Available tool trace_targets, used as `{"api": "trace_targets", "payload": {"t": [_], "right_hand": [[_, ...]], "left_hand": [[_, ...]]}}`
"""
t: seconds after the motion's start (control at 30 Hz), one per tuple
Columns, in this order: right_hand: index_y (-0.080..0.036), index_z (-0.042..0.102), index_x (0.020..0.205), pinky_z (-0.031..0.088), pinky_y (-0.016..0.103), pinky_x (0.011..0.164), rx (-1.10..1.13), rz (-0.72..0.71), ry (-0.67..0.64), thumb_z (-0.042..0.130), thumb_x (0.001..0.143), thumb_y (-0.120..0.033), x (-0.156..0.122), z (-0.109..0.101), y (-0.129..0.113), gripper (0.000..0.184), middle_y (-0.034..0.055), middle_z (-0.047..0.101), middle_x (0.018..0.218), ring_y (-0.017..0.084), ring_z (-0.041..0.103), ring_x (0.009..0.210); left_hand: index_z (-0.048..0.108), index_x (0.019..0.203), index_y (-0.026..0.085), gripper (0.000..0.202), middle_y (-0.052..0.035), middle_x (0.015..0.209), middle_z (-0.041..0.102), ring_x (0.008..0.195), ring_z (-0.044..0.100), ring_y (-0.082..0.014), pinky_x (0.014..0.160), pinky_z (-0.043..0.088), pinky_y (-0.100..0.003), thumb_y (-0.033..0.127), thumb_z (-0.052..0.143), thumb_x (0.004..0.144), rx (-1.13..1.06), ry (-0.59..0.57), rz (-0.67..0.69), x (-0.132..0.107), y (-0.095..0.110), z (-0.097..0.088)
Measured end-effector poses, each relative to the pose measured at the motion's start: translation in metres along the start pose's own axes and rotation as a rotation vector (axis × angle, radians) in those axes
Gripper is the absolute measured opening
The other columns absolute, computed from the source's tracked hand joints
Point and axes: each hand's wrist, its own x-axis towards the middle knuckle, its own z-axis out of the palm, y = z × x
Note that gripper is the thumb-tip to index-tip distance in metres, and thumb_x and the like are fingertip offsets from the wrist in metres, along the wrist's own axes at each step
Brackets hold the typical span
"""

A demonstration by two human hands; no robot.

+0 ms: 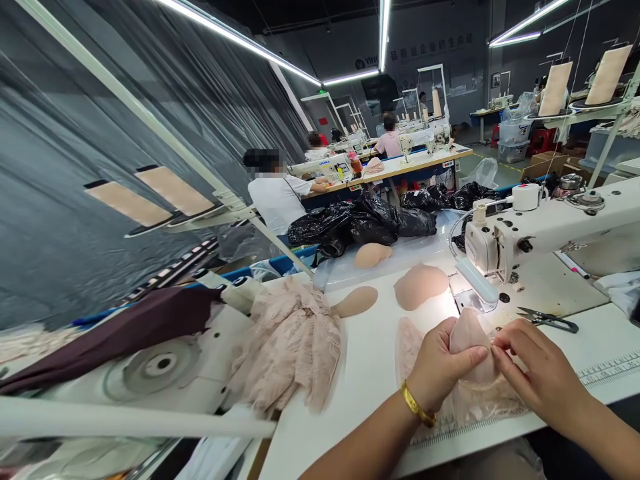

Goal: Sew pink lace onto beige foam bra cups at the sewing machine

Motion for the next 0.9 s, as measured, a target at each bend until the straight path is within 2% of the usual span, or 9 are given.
{"api": "trace_targets", "payload": {"t": [0.07, 0.2, 0.27, 0.4, 0.47, 0.53, 0.7, 0.77, 0.9], "right_hand": [[-0.025, 0.051, 0.088, 0.042, 0.032, 0.066, 0.027, 0.072, -0.004, 0.048, 0.104, -0.023, 0.002, 0.002, 0.003, 0.015, 0.0003, 0.053, 0.083, 0.018, 0.050, 0.075], [-0.026, 0.046, 0.084, 0.042, 0.029, 0.057, 0.203, 0.359, 0.017, 0.040, 0.107, -0.037, 0.002, -0.002, 0.013, 0.026, -0.0026, 0.045, 0.075, 0.017, 0.046, 0.066], [-0.026, 0.048, 0.086, 0.044, 0.029, 0.059, 0.205, 0.342, 0.022, 0.042, 0.107, -0.038, 0.000, -0.005, 0.013, 0.025, -0.0019, 0.047, 0.077, 0.017, 0.048, 0.069], [-0.025, 0.057, 0.094, 0.045, 0.032, 0.070, 0.055, 0.094, 0.000, 0.052, 0.104, -0.027, -0.004, -0.003, 0.004, 0.011, 0.0022, 0.056, 0.089, 0.020, 0.054, 0.080], [-0.025, 0.058, 0.095, 0.045, 0.034, 0.072, 0.023, 0.030, 0.017, 0.051, 0.103, -0.023, -0.003, 0.002, -0.001, 0.010, 0.0030, 0.057, 0.089, 0.020, 0.054, 0.081], [-0.025, 0.056, 0.090, 0.044, 0.032, 0.067, 0.081, 0.115, 0.004, 0.050, 0.103, -0.027, -0.001, 0.006, -0.002, 0.015, 0.0021, 0.055, 0.085, 0.019, 0.052, 0.076], [-0.025, 0.045, 0.079, 0.039, 0.027, 0.058, 0.583, 0.571, -0.049, 0.045, 0.104, -0.049, 0.002, 0.007, 0.015, 0.035, -0.0040, 0.042, 0.070, 0.016, 0.041, 0.064], [-0.025, 0.047, 0.081, 0.041, 0.028, 0.061, 0.642, 0.601, -0.015, 0.046, 0.104, -0.054, 0.000, 0.003, 0.021, 0.037, -0.0041, 0.043, 0.070, 0.015, 0.042, 0.065], [-0.026, 0.057, 0.107, 0.048, 0.031, 0.069, 0.419, 0.461, -0.024, 0.056, 0.100, -0.055, -0.007, -0.004, 0.020, 0.030, 0.0010, 0.055, 0.088, 0.019, 0.054, 0.081]], "left_hand": [[0.067, 0.093, 0.013, 0.054, -0.0011, 0.083, 0.063, 0.075, 0.055, -0.0148, 0.070, 0.045, -0.026, 0.045, 0.095, 0.060, 0.003, -0.007, -0.011, 0.000, 0.000, 0.000], [0.066, 0.093, 0.013, 0.057, -0.0007, 0.082, 0.063, 0.073, 0.055, -0.0143, 0.068, 0.045, -0.025, 0.046, 0.096, 0.058, -0.014, 0.005, -0.050, 0.000, 0.000, 0.000], [0.066, 0.093, 0.013, 0.057, -0.0009, 0.082, 0.063, 0.074, 0.055, -0.0144, 0.068, 0.046, -0.025, 0.046, 0.096, 0.058, -0.012, 0.014, -0.039, -0.001, 0.001, 0.000], [0.065, 0.094, 0.013, 0.055, -0.0019, 0.084, 0.065, 0.076, 0.056, -0.0150, 0.070, 0.047, -0.026, 0.045, 0.095, 0.061, 0.002, 0.025, -0.011, -0.001, 0.000, 0.001], [0.064, 0.093, 0.013, 0.054, -0.0016, 0.084, 0.064, 0.076, 0.055, -0.0148, 0.069, 0.046, -0.025, 0.045, 0.094, 0.062, 0.015, 0.026, -0.007, -0.002, 0.000, 0.001], [0.064, 0.091, 0.014, 0.053, -0.0007, 0.082, 0.063, 0.074, 0.054, -0.0141, 0.068, 0.045, -0.025, 0.045, 0.094, 0.062, 0.029, 0.026, -0.002, -0.002, -0.001, 0.001], [0.064, 0.092, 0.015, 0.056, -0.0004, 0.082, 0.063, 0.074, 0.055, -0.0144, 0.068, 0.046, -0.025, 0.045, 0.096, 0.058, 0.011, 0.019, -0.049, -0.003, 0.000, 0.000], [0.064, 0.093, 0.015, 0.057, -0.0008, 0.083, 0.063, 0.074, 0.055, -0.0145, 0.068, 0.047, -0.025, 0.045, 0.097, 0.057, -0.007, 0.030, -0.057, -0.002, 0.000, 0.000], [0.065, 0.093, 0.015, 0.057, -0.0017, 0.084, 0.064, 0.075, 0.057, -0.0150, 0.068, 0.047, -0.025, 0.046, 0.097, 0.057, -0.010, 0.041, -0.035, -0.001, 0.000, 0.000]]}}
